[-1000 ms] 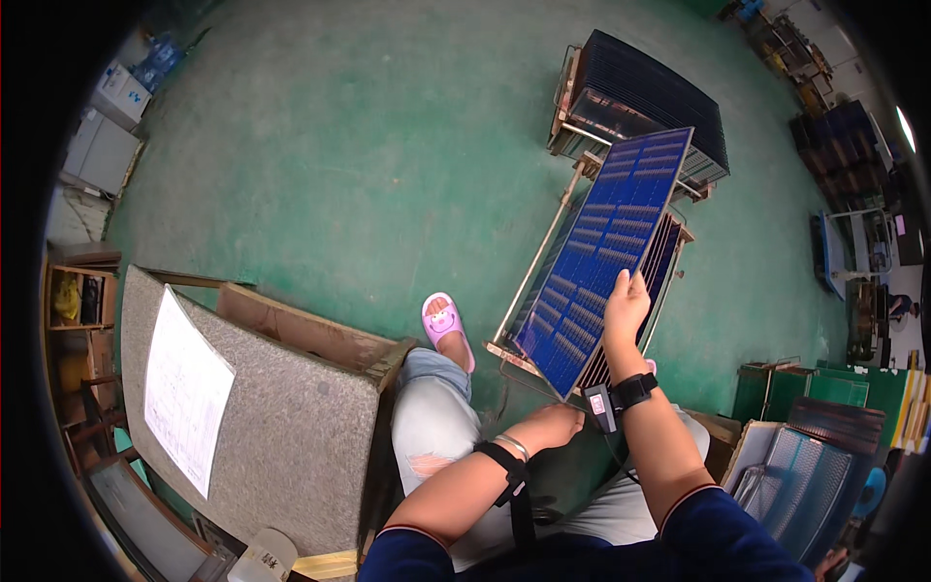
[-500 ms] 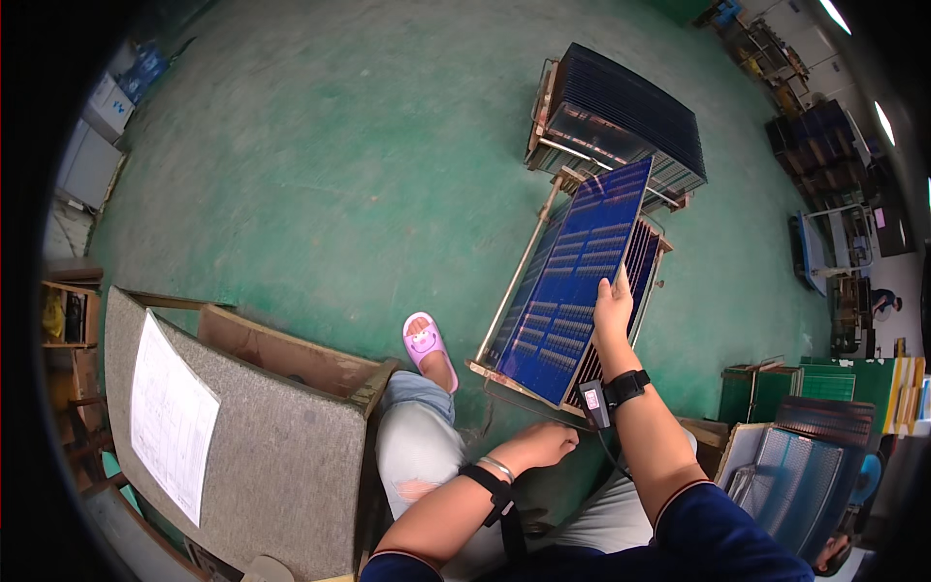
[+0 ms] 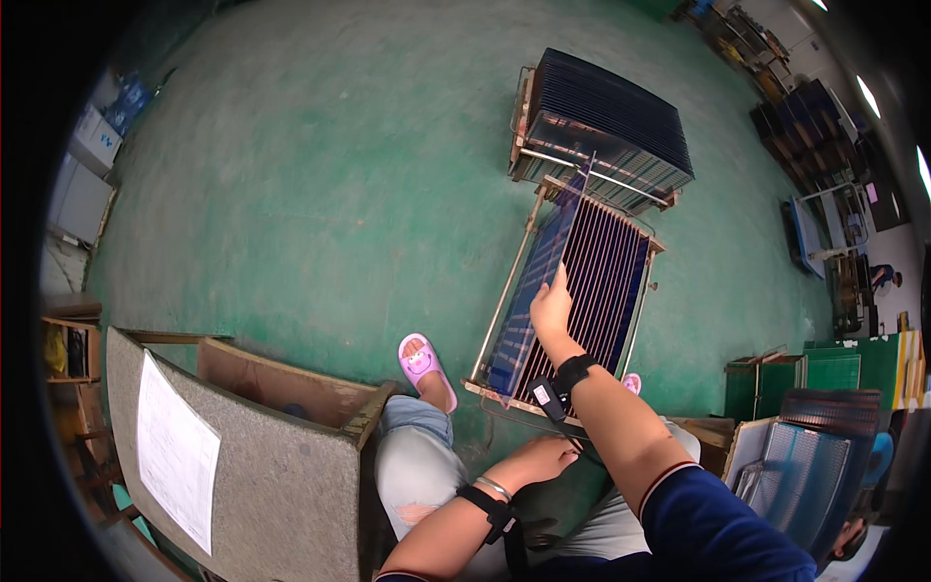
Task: Inspecting electronic panels and recording production data on paper logs.
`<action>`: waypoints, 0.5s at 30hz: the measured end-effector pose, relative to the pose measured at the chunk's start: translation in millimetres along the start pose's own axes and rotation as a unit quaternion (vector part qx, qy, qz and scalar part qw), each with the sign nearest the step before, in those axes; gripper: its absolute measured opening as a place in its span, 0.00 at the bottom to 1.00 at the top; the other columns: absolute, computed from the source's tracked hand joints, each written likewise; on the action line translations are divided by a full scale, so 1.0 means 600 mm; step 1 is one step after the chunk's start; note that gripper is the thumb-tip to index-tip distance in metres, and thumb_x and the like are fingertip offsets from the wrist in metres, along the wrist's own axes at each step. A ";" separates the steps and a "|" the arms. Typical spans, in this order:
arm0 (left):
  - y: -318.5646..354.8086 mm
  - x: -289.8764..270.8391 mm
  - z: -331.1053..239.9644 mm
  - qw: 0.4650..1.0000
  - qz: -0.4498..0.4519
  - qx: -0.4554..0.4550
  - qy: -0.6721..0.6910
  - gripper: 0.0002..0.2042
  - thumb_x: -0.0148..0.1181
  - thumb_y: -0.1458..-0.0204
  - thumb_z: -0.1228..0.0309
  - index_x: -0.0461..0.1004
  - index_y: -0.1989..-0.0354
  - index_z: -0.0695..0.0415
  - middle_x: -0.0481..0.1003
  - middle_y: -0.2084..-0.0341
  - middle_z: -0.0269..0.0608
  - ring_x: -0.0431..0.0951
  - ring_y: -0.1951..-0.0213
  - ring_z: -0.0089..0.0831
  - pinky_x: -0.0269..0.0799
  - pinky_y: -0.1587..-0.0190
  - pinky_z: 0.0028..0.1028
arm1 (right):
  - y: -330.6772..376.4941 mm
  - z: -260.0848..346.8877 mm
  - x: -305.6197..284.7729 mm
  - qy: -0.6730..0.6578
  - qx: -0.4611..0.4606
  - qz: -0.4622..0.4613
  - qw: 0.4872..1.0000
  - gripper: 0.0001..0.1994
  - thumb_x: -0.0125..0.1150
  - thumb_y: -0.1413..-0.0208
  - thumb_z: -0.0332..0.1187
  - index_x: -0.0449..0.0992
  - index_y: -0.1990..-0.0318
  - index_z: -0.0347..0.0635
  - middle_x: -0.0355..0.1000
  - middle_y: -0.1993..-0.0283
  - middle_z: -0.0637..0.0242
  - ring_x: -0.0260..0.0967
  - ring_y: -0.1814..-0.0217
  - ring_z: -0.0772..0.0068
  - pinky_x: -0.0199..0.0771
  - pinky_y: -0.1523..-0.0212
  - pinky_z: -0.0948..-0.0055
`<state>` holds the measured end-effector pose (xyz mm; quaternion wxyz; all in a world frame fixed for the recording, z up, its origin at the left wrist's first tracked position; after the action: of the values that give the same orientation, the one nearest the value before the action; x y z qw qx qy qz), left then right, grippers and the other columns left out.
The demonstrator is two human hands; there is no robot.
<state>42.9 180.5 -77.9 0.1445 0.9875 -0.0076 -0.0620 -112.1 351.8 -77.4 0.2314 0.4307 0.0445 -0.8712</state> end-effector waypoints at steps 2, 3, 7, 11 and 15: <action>-0.008 0.005 0.005 0.999 0.015 -0.012 0.028 0.11 0.49 0.45 0.65 0.72 0.58 0.53 0.74 0.59 0.44 0.73 0.55 0.44 0.68 0.53 0.37 | -0.014 -0.015 -0.009 0.004 -0.015 -0.035 0.999 0.26 0.46 0.47 0.22 0.54 0.38 0.35 0.71 0.74 0.44 0.71 0.72 0.46 0.69 0.69 0.55; -0.005 0.004 0.004 0.999 0.017 -0.013 0.025 0.11 0.49 0.45 0.65 0.72 0.58 0.53 0.74 0.59 0.44 0.73 0.55 0.44 0.68 0.53 0.37 | -0.015 -0.013 -0.020 0.016 -0.044 -0.058 0.997 0.26 0.46 0.47 0.22 0.54 0.38 0.35 0.71 0.74 0.43 0.70 0.72 0.45 0.69 0.69 0.55; 0.003 -0.009 -0.010 1.000 0.010 -0.008 0.023 0.11 0.49 0.45 0.65 0.72 0.56 0.54 0.74 0.58 0.45 0.73 0.54 0.44 0.68 0.52 0.37 | -0.032 0.009 -0.068 0.003 -0.122 -0.103 0.987 0.25 0.48 0.47 0.24 0.57 0.40 0.33 0.71 0.72 0.42 0.71 0.70 0.44 0.69 0.68 0.55; -0.008 0.002 -0.025 1.000 0.023 0.012 0.017 0.11 0.49 0.45 0.66 0.71 0.56 0.55 0.74 0.58 0.46 0.72 0.54 0.45 0.67 0.52 0.37 | -0.035 -0.030 -0.016 0.050 -0.069 -0.013 0.996 0.27 0.45 0.44 0.25 0.49 0.37 0.37 0.72 0.68 0.43 0.71 0.67 0.44 0.70 0.65 0.55; -0.015 0.007 -0.013 0.999 -0.008 0.032 0.015 0.11 0.49 0.45 0.67 0.71 0.56 0.55 0.73 0.57 0.46 0.72 0.53 0.45 0.67 0.51 0.38 | -0.026 -0.036 0.033 0.098 -0.024 0.052 0.994 0.31 0.44 0.43 0.26 0.37 0.35 0.35 0.72 0.70 0.43 0.71 0.68 0.45 0.70 0.66 0.56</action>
<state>48.1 191.2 -73.9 0.1126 0.9925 0.0008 -0.0479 -113.4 364.5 -108.3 0.2817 0.5096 0.0652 -0.8104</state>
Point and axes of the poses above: each hand's wrist, its own y-axis away from the middle knuckle, its own x-axis out of the palm, z = x × y, the point moved 9 cm from there along -y, towards the middle knuckle
